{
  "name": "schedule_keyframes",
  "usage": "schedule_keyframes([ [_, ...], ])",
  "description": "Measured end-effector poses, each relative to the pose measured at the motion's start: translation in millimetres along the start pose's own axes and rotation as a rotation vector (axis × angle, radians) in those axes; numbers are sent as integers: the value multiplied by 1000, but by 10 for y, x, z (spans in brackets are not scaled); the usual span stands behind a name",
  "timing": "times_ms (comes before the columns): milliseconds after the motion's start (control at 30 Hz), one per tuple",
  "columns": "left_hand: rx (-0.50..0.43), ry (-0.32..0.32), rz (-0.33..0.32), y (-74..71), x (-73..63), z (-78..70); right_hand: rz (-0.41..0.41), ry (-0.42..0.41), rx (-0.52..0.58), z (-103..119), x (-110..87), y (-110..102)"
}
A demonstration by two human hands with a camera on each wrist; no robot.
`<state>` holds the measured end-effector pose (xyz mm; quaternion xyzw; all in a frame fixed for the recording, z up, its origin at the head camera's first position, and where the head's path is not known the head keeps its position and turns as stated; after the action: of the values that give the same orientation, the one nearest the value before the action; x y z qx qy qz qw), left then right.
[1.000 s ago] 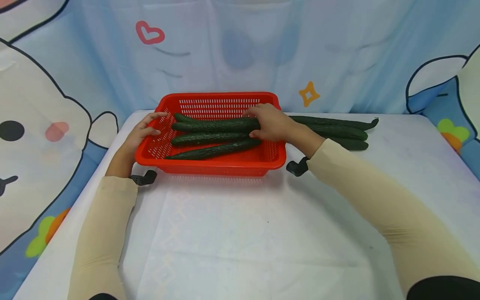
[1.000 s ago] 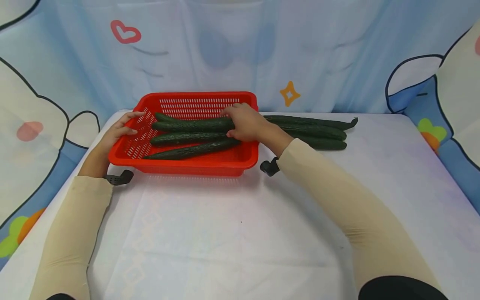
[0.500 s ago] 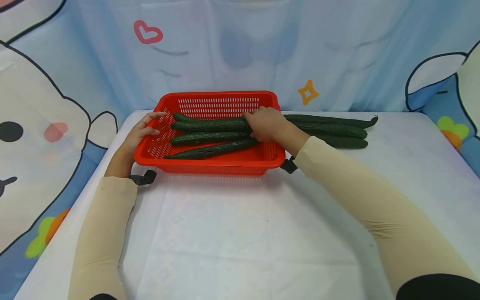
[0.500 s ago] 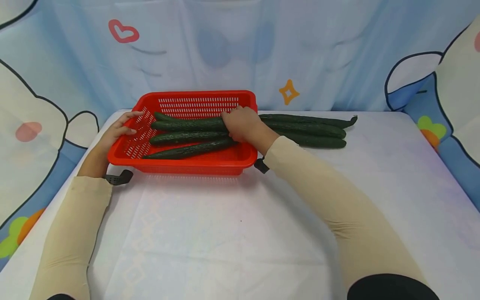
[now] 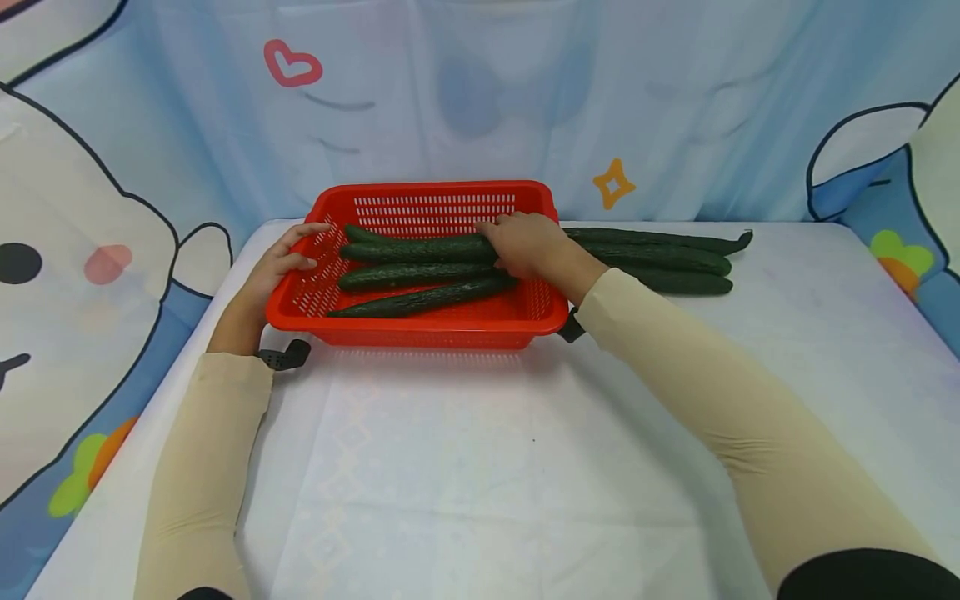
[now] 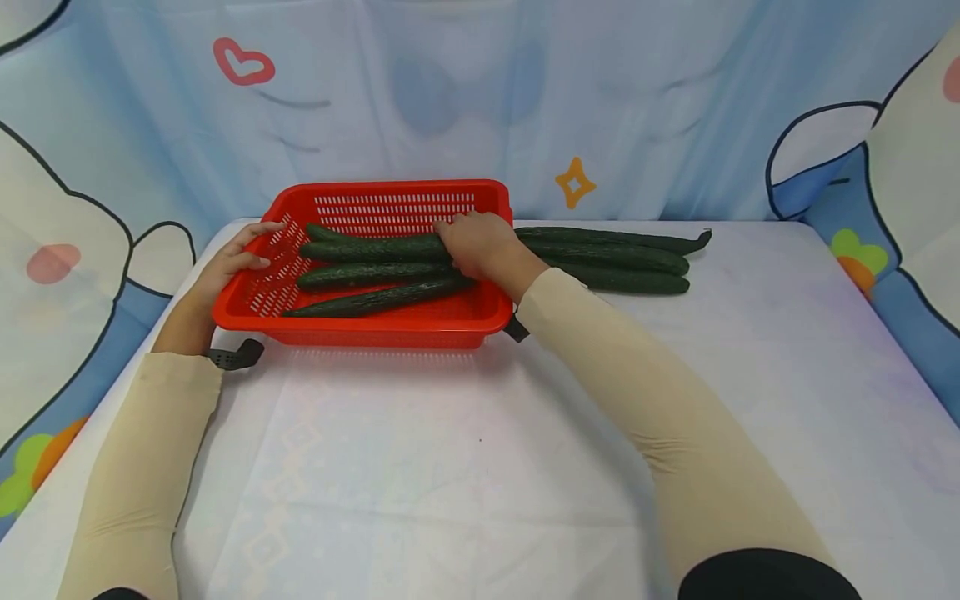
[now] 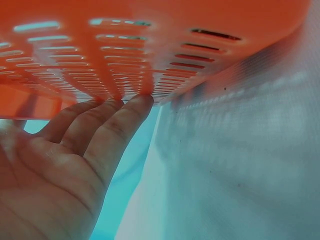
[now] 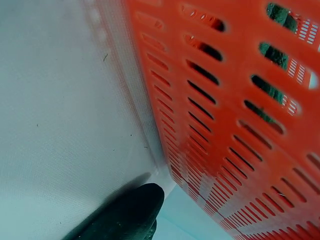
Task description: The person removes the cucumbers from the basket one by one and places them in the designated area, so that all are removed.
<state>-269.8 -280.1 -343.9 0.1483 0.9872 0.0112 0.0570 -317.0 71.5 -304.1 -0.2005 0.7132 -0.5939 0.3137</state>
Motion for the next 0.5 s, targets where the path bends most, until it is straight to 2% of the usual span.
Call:
schedule_keyframes([
  [500,-3,-14,-12,7,-6,-12,-55,-6,64,-15,-24,0],
])
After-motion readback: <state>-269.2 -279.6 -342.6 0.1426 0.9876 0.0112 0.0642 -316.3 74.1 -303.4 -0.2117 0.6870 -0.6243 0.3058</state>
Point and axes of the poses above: each hand's wrist, its own x-axis towards the middle knuckle, its own y-axis out of the palm, z = x × y, the point moved 1 cm from there along x, towards the middle knuckle, and after that the axes turned 9 degrees about -y, right-handed, at the moved point
